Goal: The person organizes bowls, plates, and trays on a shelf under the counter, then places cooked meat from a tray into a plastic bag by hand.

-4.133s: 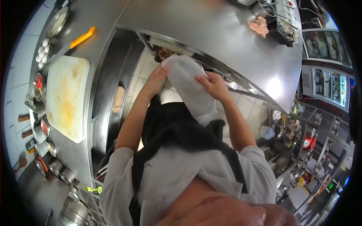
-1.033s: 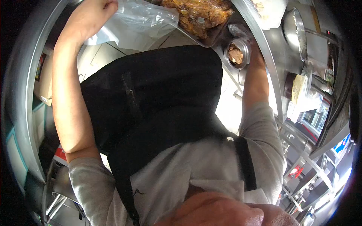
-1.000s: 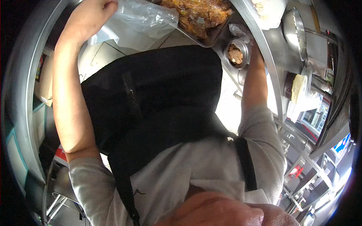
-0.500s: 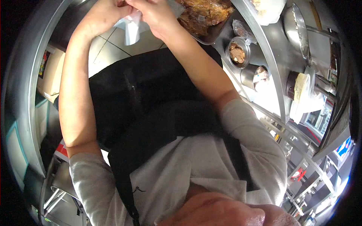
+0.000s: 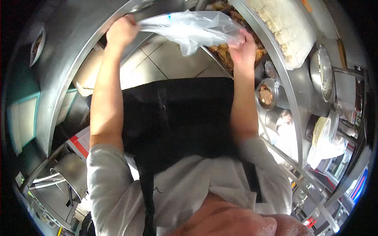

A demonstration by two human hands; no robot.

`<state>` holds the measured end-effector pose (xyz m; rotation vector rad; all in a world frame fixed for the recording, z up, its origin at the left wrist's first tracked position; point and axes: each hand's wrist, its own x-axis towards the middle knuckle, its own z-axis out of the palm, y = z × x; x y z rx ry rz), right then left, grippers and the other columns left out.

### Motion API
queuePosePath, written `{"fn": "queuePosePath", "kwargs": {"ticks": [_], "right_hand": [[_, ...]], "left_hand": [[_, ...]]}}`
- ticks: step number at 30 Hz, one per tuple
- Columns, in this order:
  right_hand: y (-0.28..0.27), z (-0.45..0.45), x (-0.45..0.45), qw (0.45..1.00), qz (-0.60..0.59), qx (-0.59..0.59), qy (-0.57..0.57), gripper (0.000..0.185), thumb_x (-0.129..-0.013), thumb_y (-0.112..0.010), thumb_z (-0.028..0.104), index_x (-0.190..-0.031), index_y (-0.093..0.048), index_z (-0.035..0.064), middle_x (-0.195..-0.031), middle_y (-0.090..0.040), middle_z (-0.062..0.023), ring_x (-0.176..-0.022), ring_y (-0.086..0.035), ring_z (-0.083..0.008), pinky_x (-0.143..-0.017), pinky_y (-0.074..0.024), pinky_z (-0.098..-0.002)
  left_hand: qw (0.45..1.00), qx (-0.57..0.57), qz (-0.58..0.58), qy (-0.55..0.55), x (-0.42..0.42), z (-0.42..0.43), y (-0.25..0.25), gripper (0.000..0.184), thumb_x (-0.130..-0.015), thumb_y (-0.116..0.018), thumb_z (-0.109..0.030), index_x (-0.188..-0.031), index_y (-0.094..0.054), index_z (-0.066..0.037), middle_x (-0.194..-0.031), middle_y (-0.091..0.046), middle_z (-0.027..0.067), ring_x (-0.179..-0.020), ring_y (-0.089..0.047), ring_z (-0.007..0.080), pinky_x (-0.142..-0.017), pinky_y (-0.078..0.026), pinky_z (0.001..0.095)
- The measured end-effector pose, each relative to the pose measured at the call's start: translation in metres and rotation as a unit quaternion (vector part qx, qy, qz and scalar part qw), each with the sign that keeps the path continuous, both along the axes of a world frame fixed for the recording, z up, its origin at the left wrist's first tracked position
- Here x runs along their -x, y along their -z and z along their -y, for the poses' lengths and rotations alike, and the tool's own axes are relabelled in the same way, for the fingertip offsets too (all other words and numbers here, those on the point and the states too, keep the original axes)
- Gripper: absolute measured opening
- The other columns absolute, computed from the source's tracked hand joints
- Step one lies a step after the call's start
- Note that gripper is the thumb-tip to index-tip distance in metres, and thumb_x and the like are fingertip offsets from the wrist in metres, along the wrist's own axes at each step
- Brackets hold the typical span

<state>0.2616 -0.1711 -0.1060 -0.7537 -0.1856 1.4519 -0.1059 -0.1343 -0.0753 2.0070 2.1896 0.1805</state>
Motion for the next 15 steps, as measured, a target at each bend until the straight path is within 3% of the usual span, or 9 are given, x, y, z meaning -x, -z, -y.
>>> {"fn": "queuePosePath", "kwargs": {"ticks": [1, 3, 5, 7, 9, 10, 11, 12, 15], "right_hand": [[0.004, 0.002, 0.001, 1.0, -0.004, -0.005, -0.001, 0.01, -0.096, -0.053, 0.012, -0.094, -0.055, 0.0028, -0.085, -0.059, -0.0084, -0.082, -0.061, -0.0221, -0.077, -0.0541, -0.0363], [0.019, 0.004, 0.006, 0.99, 0.139, -0.026, -0.023, 0.01, -0.092, -0.062, 0.015, -0.084, -0.058, 0.0088, -0.064, -0.047, 0.0042, -0.054, -0.046, -0.0074, -0.046, -0.0368, -0.022], [-0.004, 0.019, 0.05, 0.979, 0.181, 0.003, -0.094, 0.01, -0.091, -0.066, 0.016, -0.087, -0.059, 0.0101, -0.062, -0.043, 0.0066, -0.048, -0.039, -0.0064, -0.044, -0.0347, -0.0247], [-0.004, 0.024, 0.077, 0.959, 0.159, -0.071, -0.224, 0.012, -0.089, -0.069, 0.013, -0.097, -0.063, 0.0069, -0.068, -0.051, 0.0049, -0.056, -0.05, -0.0082, -0.051, -0.0429, -0.0254], [-0.011, 0.031, 0.092, 0.931, 0.243, -0.106, -0.252, 0.018, -0.089, -0.07, 0.014, -0.103, -0.064, 0.007, -0.074, -0.057, 0.0023, -0.061, -0.054, -0.0101, -0.053, -0.0448, -0.0262], [-0.015, 0.032, 0.097, 0.894, 0.33, -0.142, -0.266, 0.024, -0.088, -0.072, 0.014, -0.11, -0.064, 0.007, -0.08, -0.063, -0.0004, -0.066, -0.059, -0.0119, -0.054, -0.0468, -0.027], [0.008, 0.027, 0.093, 0.852, 0.392, -0.242, -0.249, 0.035, -0.087, -0.073, 0.014, -0.12, -0.062, 0.0056, -0.099, -0.069, -0.006, -0.084, -0.066, -0.0182, -0.072, -0.0536, -0.0309], [-0.004, 0.029, 0.084, 0.773, 0.558, -0.154, -0.26, 0.035, -0.089, -0.071, 0.013, -0.121, -0.061, 0.0036, -0.105, -0.069, -0.0086, -0.091, -0.067, -0.0212, -0.079, -0.0532, -0.0317], [0.009, 0.017, 0.046, 0.571, 0.807, -0.077, -0.129, 0.032, -0.094, -0.062, 0.012, -0.122, -0.059, -0.0028, -0.113, -0.069, -0.0153, -0.103, -0.067, -0.0265, -0.089, -0.053, -0.0345]], "left_hand": [[0.999, 0.03, -0.016, 0.007, -0.012, -0.002, -0.002, 0.042, -0.083, -0.069, -0.038, -0.115, -0.067, -0.011, -0.107, -0.073, 0.0152, -0.102, -0.07, 0.0317, -0.091, -0.054, 0.0444], [0.987, -0.047, 0.001, 0.154, -0.041, 0.019, 0.012, 0.087, -0.075, -0.08, -0.044, -0.146, -0.044, -0.008, -0.147, -0.05, 0.0179, -0.137, -0.047, 0.0303, -0.113, -0.039, 0.0417], [0.946, -0.137, 0.126, 0.264, -0.087, 0.039, 0.01, 0.101, -0.068, -0.085, -0.043, -0.151, -0.039, -0.008, -0.152, -0.043, 0.0191, -0.142, -0.041, 0.0304, -0.117, -0.034, 0.0449], [0.937, -0.133, 0.133, 0.295, -0.108, 0.039, 0.01, 0.076, -0.074, -0.077, -0.029, -0.141, -0.05, -0.006, -0.137, -0.059, 0.0176, -0.127, -0.056, 0.0338, -0.107, -0.043, 0.0466], [0.967, 0.065, 0.125, 0.213, -0.104, 0.02, 0.01, 0.049, -0.081, -0.069, -0.022, -0.125, -0.058, -0.003, -0.115, -0.07, 0.0134, -0.107, -0.068, 0.0312, -0.09, -0.053, 0.0458], [0.945, 0.05, 0.279, 0.16, -0.09, 0.008, 0.019, 0.039, -0.085, -0.065, -0.018, -0.12, -0.059, -0.001, -0.107, -0.071, 0.0119, -0.098, -0.07, 0.0281, -0.082, -0.055, 0.043], [0.898, 0.031, 0.426, 0.106, -0.077, -0.001, 0.028, 0.029, -0.089, -0.06, -0.014, -0.114, -0.06, 0.001, -0.098, -0.071, 0.0105, -0.089, -0.071, 0.0249, -0.075, -0.056, 0.0403], [0.728, 0.118, 0.676, -0.003, -0.069, -0.006, 0.022, 0.024, -0.093, -0.055, -0.008, -0.114, -0.06, 0.002, -0.094, -0.068, 0.0098, -0.083, -0.067, 0.0173, -0.073, -0.056, 0.0316], [0.679, 0.096, 0.726, -0.048, -0.063, 0.01, -0.009, 0.027, -0.093, -0.063, -0.012, -0.116, -0.061, 0.002, -0.096, -0.068, 0.0099, -0.079, -0.063, 0.0139, -0.073, -0.051, 0.0212]]}}
